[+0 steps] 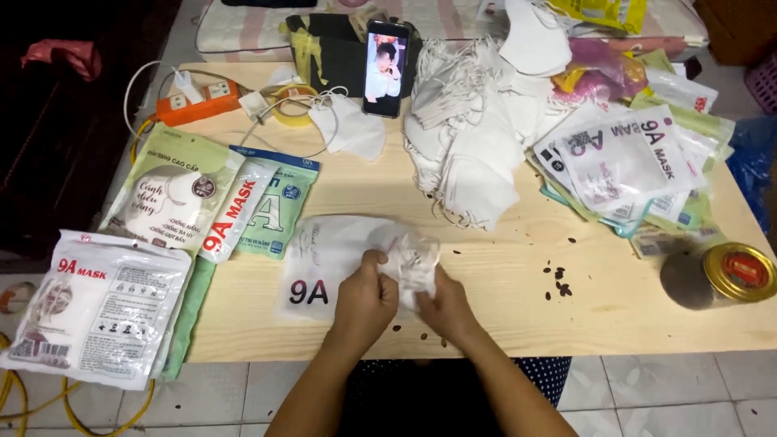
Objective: Folding and stacking white face masks on a wooden table.
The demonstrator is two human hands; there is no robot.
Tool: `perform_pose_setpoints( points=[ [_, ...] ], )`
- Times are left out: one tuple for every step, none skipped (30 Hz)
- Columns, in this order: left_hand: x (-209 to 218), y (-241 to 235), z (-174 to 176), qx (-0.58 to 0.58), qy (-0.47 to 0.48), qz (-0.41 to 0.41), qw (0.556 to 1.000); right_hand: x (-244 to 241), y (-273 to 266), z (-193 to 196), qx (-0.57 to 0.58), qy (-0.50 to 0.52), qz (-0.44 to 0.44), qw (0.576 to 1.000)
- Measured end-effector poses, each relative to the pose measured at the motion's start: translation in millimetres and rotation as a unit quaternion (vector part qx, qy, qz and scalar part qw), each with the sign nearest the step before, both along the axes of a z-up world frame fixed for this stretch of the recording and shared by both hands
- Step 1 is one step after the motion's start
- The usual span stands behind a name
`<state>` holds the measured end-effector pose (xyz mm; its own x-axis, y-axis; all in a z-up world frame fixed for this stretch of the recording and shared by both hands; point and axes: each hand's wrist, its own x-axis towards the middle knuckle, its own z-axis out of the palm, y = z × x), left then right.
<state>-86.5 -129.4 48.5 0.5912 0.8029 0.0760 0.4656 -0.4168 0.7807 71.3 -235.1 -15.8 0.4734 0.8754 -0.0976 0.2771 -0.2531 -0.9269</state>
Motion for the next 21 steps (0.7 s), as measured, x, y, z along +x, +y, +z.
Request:
perform_pose_setpoints(
  points=[
    [0, -2, 13, 0.024, 0.022, -0.011, 0.999, -4, 0, 2, -0.005, -0.062, 0.028, 0.998],
    [-2, -5, 26, 0.047, 0.045, -0.021, 0.998, -10, -2, 2, -0.012, -0.121, 0.057, 0.991],
    [-2, -7, 19, 0.045, 0.046, -0.017, 0.998, -21, -7, 23, -0.013, -0.121, 0.061, 0.991],
    [-1, -5, 13, 0.059, 0.046, -0.035, 0.997, -30, -8, 45, -0.02, -0.073, 0.041, 0.996],
    [0, -3, 8, 0.073, 0.046, -0.052, 0.995, -39, -10, 68, -0.028, -0.025, 0.02, 0.999],
    [0, -4, 4, 0.076, 0.045, -0.047, 0.995, -36, -7, 67, -0.026, -0.027, 0.025, 0.999],
    [1, -4, 0, 0.075, 0.015, -0.053, 0.996, -33, -4, 67, -0.043, 0.067, 0.01, 0.997],
    [0, -7, -5, 0.072, -0.013, -0.061, 0.995, -32, -3, 66, -0.063, 0.162, -0.007, 0.985],
    [0, -10, 1, 0.071, -0.012, -0.058, 0.996, -25, -2, 64, -0.064, 0.163, -0.004, 0.985],
    [0, -13, 6, 0.057, -0.038, -0.1, 0.993, -23, -3, 62, -0.06, 0.167, -0.005, 0.984],
    [1, -17, 11, 0.042, -0.064, -0.141, 0.987, -27, -3, 60, -0.055, 0.171, -0.006, 0.984],
    [2, -28, 15, 0.04, -0.065, -0.14, 0.987, -24, -5, 58, -0.051, 0.176, -0.01, 0.983],
    [4, -38, 19, 0.006, -0.019, -0.177, 0.984, -21, -7, 57, -0.046, 0.18, -0.013, 0.982],
    [5, -46, 24, -0.026, 0.026, -0.214, 0.976, -18, -7, 57, -0.038, 0.185, -0.018, 0.982],
    [3, -55, 34, -0.025, 0.026, -0.215, 0.976, -16, -7, 56, -0.031, 0.19, -0.022, 0.981],
    [2, -62, 44, -0.024, 0.007, -0.267, 0.964, -12, -5, 56, -0.022, 0.194, -0.025, 0.981],
    [1, -69, 54, -0.022, -0.013, -0.318, 0.948, -8, -4, 55, -0.014, 0.197, -0.028, 0.98],
    [-2, -70, 55, -0.023, -0.012, -0.319, 0.947, -5, -6, 54, -0.008, 0.203, -0.033, 0.979],
    [-4, -71, 56, -0.013, -0.05, -0.339, 0.94, -3, -7, 52, -0.001, 0.208, -0.039, 0.977],
    [-6, -71, 56, -0.001, -0.089, -0.355, 0.931, 1, -7, 51, 0.005, 0.212, -0.042, 0.976],
    [-7, -69, 58, 0.0, -0.09, -0.354, 0.931, 6, -7, 50, 0.012, 0.215, -0.045, 0.975]
  ],
)
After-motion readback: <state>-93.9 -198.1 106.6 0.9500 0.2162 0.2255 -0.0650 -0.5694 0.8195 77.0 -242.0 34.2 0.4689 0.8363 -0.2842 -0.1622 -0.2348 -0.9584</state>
